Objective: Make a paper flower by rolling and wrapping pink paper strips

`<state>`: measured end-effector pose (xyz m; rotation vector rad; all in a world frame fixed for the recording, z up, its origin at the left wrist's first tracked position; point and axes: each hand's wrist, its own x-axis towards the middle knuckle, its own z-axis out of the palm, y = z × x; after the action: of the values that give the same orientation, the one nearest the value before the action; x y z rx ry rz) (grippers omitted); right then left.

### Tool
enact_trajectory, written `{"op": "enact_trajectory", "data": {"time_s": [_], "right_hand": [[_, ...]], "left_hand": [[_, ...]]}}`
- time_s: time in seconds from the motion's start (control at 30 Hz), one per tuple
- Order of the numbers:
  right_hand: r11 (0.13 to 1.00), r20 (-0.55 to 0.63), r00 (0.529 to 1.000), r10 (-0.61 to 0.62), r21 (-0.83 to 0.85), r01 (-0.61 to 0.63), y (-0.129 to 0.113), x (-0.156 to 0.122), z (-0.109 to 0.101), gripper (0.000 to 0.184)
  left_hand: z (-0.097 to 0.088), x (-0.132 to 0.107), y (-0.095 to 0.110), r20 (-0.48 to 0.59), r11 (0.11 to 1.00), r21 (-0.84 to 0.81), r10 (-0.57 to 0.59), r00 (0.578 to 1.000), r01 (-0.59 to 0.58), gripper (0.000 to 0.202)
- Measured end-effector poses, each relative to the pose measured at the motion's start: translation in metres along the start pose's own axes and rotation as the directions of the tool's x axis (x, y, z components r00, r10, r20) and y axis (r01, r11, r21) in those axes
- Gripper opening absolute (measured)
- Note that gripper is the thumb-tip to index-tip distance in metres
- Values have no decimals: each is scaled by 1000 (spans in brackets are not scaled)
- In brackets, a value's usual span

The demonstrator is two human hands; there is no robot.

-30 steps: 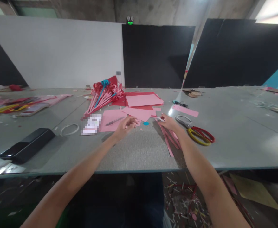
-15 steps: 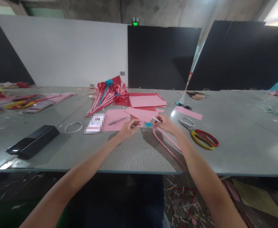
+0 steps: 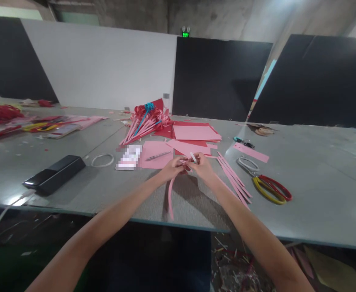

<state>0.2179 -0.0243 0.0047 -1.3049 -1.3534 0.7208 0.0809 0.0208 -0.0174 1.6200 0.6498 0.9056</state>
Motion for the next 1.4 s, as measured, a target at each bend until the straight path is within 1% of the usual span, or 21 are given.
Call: {"op": "enact_trajectory", "data": {"time_s": [0.1, 0.17, 0.23, 0.33, 0.43, 0.57, 0.63, 0.8, 1.0, 1.2, 1.4], "right_hand": [[999, 28, 999, -46, 13, 46, 4, 1, -1, 29], [995, 29, 995, -95, -13, 95, 3, 1, -2, 29], [986, 40, 988, -152, -58, 154, 1, -1, -5, 30], [963, 121, 966, -228, -115, 242, -3, -4, -7, 27], [940, 187, 947, -261, -173, 293, -4, -6, -8, 25], [933, 184, 947, -262, -202, 297, 4, -6, -6, 20], [932, 180, 947, -265, -204, 299, 9, -5, -5, 17], [920, 171, 944, -281, -232, 315, 17, -5, -4, 10], [913, 150, 952, -268, -275, 301, 17, -3, -7, 11], [898, 141, 953, -267, -324, 300, 16, -4, -9, 11], [894, 152, 952, -266, -332, 302, 11, -6, -9, 10]], "left_hand": [[-1, -3, 7, 39, 990, -78, -112, 993, 115, 8], [-1, -3, 11, 20, 988, -85, -128, 992, 130, 9], [-1, -3, 14, -19, 988, -91, -130, 991, 128, 7], [-1, -3, 16, -89, 989, -113, -107, 990, 96, 2], [-2, -3, 16, -108, 994, -102, -57, 993, 46, 5], [-4, -1, 14, -127, 997, 54, 58, 990, -52, 2], [-4, 0, 14, -142, 994, 85, 81, 987, -69, 4], [-4, -1, 14, -136, 990, 115, 96, 986, -80, 9], [-4, -3, 16, -110, 981, 176, 103, 989, -82, 11], [-3, -4, 18, -101, 982, 169, 105, 989, -87, 12], [-4, -3, 13, -95, 983, 165, 95, 991, -78, 13]]}}
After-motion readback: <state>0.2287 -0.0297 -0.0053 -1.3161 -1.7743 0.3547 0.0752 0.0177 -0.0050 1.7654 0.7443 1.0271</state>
